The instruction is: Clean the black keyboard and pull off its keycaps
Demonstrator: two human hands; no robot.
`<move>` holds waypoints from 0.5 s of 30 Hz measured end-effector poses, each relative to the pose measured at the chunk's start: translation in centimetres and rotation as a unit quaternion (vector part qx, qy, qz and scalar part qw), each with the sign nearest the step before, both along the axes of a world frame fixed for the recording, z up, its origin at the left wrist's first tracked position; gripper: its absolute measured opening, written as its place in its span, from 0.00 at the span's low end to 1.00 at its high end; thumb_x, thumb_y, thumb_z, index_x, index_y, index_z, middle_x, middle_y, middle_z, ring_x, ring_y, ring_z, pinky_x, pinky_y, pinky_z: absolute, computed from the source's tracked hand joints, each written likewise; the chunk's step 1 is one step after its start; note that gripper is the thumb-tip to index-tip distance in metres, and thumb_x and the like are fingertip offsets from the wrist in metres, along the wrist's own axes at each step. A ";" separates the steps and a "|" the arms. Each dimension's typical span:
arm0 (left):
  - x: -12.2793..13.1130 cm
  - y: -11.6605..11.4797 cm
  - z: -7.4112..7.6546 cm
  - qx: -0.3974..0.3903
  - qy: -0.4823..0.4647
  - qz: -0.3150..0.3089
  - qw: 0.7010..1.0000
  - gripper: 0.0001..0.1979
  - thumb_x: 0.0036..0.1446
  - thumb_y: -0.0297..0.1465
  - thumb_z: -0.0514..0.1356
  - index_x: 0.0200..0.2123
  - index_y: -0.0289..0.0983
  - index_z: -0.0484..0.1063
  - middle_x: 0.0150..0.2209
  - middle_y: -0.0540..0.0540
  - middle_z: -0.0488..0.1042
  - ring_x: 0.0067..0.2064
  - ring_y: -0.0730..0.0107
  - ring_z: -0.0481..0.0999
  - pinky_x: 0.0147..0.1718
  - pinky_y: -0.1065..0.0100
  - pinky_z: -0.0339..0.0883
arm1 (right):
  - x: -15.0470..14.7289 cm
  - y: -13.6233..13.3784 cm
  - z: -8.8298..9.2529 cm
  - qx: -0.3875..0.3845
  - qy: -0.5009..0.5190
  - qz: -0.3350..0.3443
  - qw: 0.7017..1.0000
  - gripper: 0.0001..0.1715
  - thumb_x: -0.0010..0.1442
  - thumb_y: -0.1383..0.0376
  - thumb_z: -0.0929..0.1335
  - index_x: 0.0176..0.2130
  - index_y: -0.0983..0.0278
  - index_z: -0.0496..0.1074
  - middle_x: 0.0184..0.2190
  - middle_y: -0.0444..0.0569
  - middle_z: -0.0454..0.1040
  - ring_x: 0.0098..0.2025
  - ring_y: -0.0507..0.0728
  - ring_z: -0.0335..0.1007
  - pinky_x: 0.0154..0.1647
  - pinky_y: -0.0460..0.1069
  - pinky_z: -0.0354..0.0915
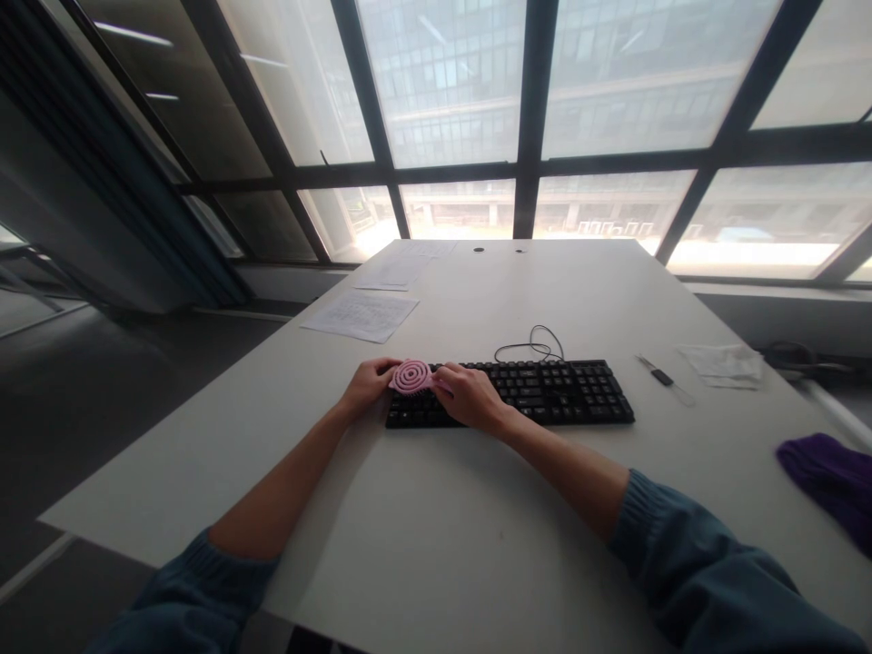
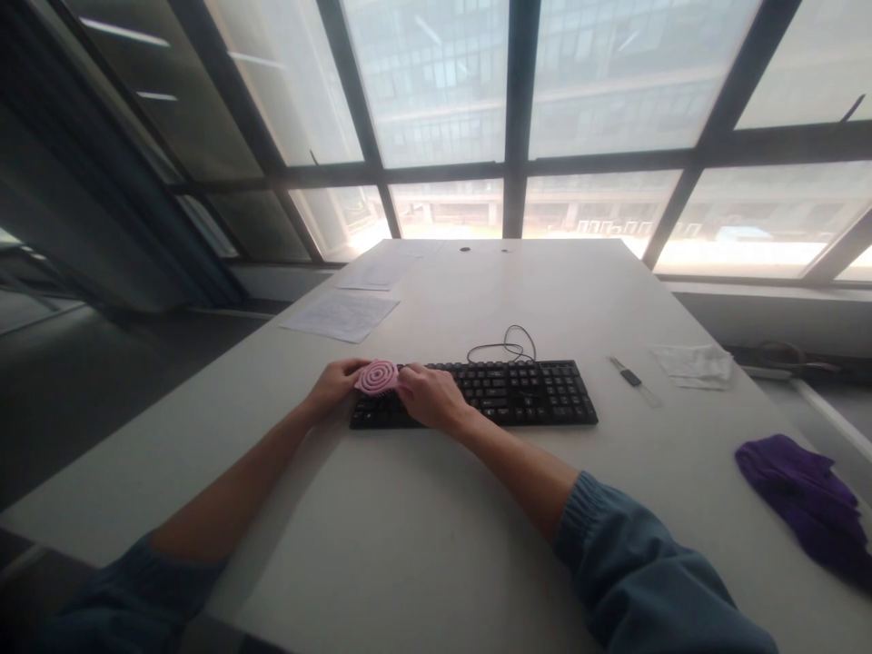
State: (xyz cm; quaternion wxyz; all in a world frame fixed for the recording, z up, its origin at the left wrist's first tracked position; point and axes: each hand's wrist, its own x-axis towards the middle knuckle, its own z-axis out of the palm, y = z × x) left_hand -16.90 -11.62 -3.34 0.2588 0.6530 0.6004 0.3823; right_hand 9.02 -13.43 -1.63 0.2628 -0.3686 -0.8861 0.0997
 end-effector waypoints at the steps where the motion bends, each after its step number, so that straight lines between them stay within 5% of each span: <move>1: -0.1 0.0 -0.1 -0.003 -0.001 0.001 1.000 0.18 0.54 0.42 0.63 0.41 0.35 0.82 0.41 0.42 0.83 0.44 0.55 0.81 0.46 0.61 0.72 | 0.0 0.0 0.0 0.004 0.000 0.017 1.000 0.13 0.71 0.58 0.62 0.47 0.60 0.73 0.45 0.49 0.77 0.42 0.55 0.75 0.39 0.47 0.60; 9: -0.1 -0.1 -0.1 -0.019 0.010 0.018 1.000 0.19 0.55 0.40 0.60 0.42 0.34 0.81 0.38 0.42 0.83 0.39 0.59 0.81 0.38 0.65 0.74 | 0.1 0.3 -0.6 0.028 0.029 0.106 0.994 0.12 0.69 0.57 0.65 0.44 0.60 0.75 0.41 0.49 0.78 0.38 0.54 0.74 0.36 0.46 0.59; 15: 0.0 -0.1 -0.1 -0.021 0.000 0.022 1.000 0.19 0.54 0.40 0.60 0.42 0.34 0.81 0.38 0.42 0.83 0.39 0.58 0.81 0.37 0.65 0.74 | 0.1 0.3 -0.8 0.029 0.036 0.112 0.993 0.11 0.68 0.58 0.66 0.43 0.60 0.75 0.40 0.49 0.78 0.38 0.53 0.74 0.36 0.45 0.58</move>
